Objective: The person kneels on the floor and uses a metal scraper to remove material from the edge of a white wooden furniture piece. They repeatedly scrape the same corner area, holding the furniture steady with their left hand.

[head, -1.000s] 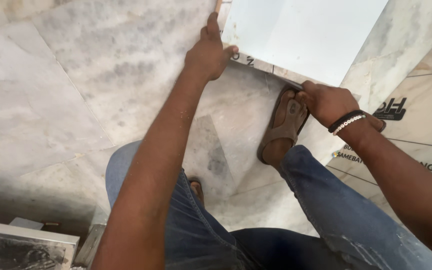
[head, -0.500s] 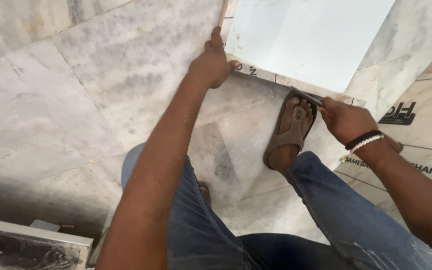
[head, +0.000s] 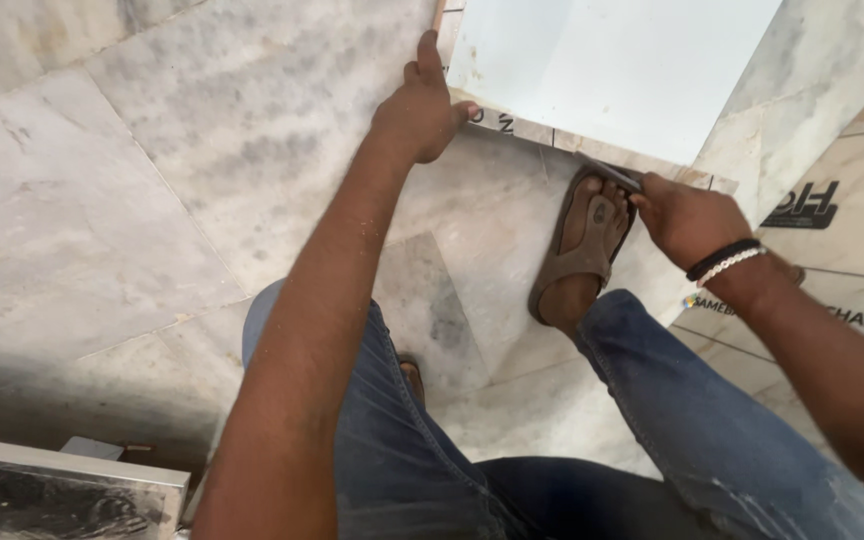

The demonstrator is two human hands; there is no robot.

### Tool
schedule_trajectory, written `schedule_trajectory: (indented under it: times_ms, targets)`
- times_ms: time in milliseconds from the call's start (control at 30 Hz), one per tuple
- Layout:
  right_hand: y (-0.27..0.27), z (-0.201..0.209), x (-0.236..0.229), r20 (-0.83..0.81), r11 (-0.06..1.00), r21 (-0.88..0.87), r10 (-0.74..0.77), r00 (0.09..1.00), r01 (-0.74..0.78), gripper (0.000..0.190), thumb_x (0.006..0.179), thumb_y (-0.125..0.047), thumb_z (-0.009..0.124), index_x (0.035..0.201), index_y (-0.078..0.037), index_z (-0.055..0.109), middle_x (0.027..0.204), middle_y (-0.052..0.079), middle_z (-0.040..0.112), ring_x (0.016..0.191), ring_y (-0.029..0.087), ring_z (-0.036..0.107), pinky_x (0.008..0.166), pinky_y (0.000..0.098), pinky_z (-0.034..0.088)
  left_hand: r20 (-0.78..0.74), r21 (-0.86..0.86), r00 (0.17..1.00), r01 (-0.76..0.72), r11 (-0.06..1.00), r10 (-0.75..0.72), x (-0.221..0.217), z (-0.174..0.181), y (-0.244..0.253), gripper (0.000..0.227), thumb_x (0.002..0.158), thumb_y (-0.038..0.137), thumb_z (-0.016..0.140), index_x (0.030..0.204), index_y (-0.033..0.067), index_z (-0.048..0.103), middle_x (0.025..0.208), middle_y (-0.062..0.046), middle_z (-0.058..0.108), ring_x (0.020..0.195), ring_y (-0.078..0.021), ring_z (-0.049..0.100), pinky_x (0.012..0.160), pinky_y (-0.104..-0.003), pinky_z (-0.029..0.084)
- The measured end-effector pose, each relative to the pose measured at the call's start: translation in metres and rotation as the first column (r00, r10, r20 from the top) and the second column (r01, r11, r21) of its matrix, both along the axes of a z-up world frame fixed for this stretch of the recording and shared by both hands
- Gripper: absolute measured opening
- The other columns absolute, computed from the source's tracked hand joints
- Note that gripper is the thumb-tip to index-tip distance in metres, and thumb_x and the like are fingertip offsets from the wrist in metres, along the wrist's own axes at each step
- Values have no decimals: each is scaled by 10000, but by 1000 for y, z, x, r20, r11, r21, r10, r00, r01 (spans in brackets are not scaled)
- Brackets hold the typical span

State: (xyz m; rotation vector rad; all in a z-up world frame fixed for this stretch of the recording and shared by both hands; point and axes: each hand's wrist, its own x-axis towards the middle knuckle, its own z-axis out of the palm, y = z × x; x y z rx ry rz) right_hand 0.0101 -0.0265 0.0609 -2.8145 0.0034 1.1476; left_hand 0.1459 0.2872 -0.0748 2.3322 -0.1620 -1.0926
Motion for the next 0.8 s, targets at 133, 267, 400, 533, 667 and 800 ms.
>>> schedule_trajectory:
  times_ms: [133, 267, 400, 533, 667, 800]
  targets:
    - [-9, -6, 0, 34, 1000, -25, -3, 999, 4, 253, 1058, -341, 525, 1110, -110, 614, 838, 189, 711, 782, 425, 684, 678, 541, 541, 17, 17, 1000, 2, 1000, -2, 4, 5, 0, 1072, 976, 496, 674, 1576, 58, -100, 1544, -325, 367, 1284, -432, 576, 1008, -493, 514]
    - [-19, -14, -12, 86, 999, 10, 31, 996, -32, 236, 1061, -323, 545, 1104, -99, 609, 854, 178, 710, 798, 416, 682, 681, 534, 537, -49, 5, 998, -31, 1000, 31, 8, 13, -2, 1075, 971, 448, 674, 1582, 51, -116, 1562, -312, 346, 1275, -424, 586, 1016, -481, 516]
    - [-22, -15, -12, 111, 1000, -6, 31, 993, -30, 234, 1045, -335, 550, 1090, -114, 613, 850, 171, 715, 790, 408, 689, 667, 538, 538, 0, -34, 998, -61, 998, 61, 6, 13, 2, 1079, 959, 424, 710, 1578, 63, -98, 1555, -314, 345, 1303, -427, 555, 1027, -491, 497]
    - [-16, -20, -6, 54, 998, 21, 55, 997, -56, 248, 1051, -355, 539, 1109, -125, 612, 833, 164, 714, 772, 400, 693, 657, 529, 546, -1, -44, 997, -73, 996, 73, 2, 3, 4, 1089, 970, 433, 737, 1595, 75, -79, 1568, -301, 352, 1317, -441, 539, 1059, -498, 473]
    - [-7, -21, 8, 38, 994, 7, 106, 994, -107, 273, 1073, -374, 525, 1079, -114, 606, 800, 160, 712, 778, 393, 696, 676, 520, 550, 10, -50, 996, -93, 994, 94, 2, 18, 6, 1057, 944, 418, 733, 1590, 97, -41, 1569, -258, 373, 1306, -408, 565, 1031, -494, 494]
    - [-19, -4, -1, -4, 997, -73, 11, 1000, -12, 266, 1062, -370, 523, 1088, -119, 608, 801, 165, 710, 764, 403, 693, 660, 530, 544, -14, -28, 997, -78, 997, 78, 7, 24, 3, 1063, 938, 427, 731, 1581, 90, -46, 1560, -263, 366, 1296, -410, 562, 1010, -499, 500]
